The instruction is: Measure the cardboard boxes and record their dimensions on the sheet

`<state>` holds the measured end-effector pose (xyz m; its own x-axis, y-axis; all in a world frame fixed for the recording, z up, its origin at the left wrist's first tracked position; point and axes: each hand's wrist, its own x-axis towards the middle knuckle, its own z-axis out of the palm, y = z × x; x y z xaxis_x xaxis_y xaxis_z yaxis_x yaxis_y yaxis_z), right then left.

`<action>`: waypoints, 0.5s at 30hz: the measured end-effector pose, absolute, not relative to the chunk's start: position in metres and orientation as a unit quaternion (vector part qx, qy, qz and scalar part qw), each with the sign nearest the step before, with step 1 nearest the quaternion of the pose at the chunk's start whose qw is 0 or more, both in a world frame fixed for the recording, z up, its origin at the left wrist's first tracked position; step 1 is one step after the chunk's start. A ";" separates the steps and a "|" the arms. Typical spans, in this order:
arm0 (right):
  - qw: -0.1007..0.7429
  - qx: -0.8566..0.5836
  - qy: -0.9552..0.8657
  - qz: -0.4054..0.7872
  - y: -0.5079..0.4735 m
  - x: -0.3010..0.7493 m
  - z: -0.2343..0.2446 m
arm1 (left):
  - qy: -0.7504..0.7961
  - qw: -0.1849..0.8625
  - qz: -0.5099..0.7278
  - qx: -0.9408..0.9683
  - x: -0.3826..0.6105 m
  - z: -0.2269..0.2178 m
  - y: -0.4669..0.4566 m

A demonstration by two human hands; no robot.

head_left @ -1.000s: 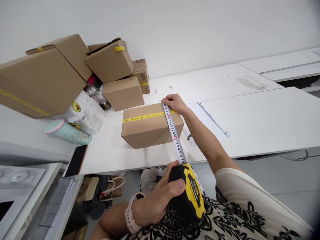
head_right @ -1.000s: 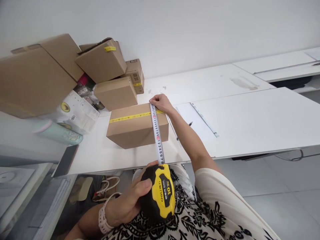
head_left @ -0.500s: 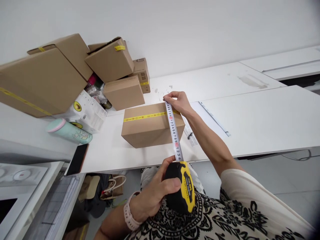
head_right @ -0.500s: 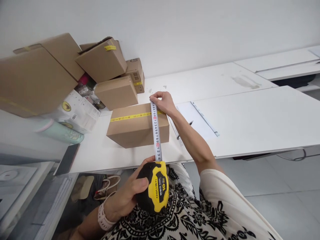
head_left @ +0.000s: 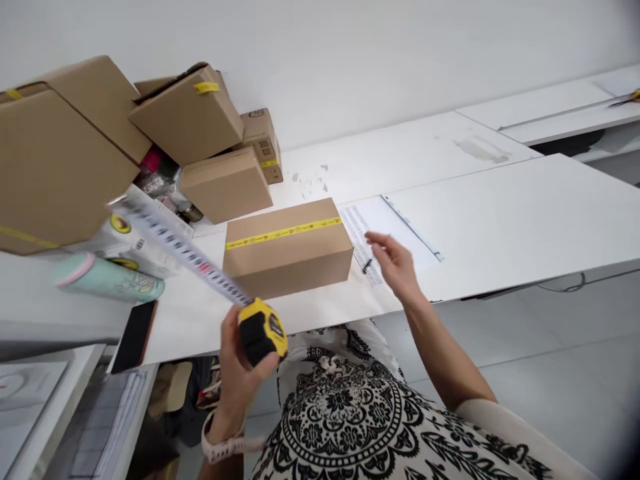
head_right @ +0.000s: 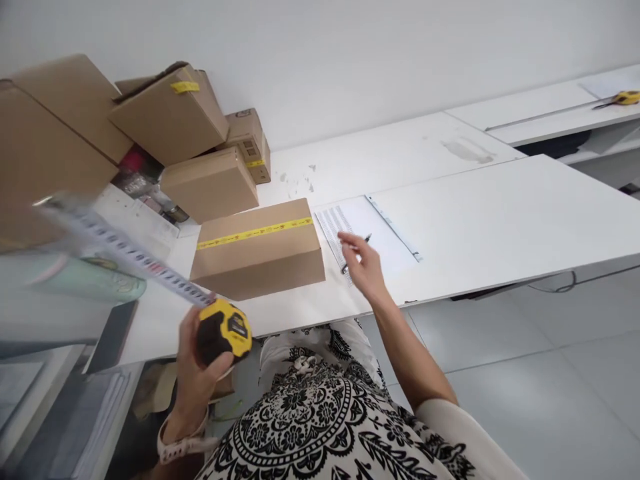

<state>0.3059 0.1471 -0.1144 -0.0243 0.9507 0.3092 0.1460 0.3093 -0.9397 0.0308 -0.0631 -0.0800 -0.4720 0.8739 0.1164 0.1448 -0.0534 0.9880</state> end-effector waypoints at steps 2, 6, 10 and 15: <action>0.479 -0.464 -0.603 0.438 0.139 0.303 -0.145 | 0.638 0.247 0.626 0.374 0.008 -0.094 -0.057; 0.430 -0.400 -0.605 0.537 0.129 0.285 -0.162 | 0.637 0.310 0.635 0.308 -0.034 -0.109 -0.035; 0.462 -0.407 -0.614 0.493 0.128 0.270 -0.133 | 0.652 0.354 0.586 0.326 -0.058 -0.088 -0.023; 0.469 -0.442 -0.615 0.455 0.137 0.254 -0.088 | 0.705 0.309 0.551 0.323 -0.070 -0.038 -0.021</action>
<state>0.2537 0.1368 -0.0875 -0.1702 0.9700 0.1736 0.1160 0.1947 -0.9740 -0.0704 -0.0212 -0.0377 -0.6002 0.7960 -0.0787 0.1158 0.1838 0.9761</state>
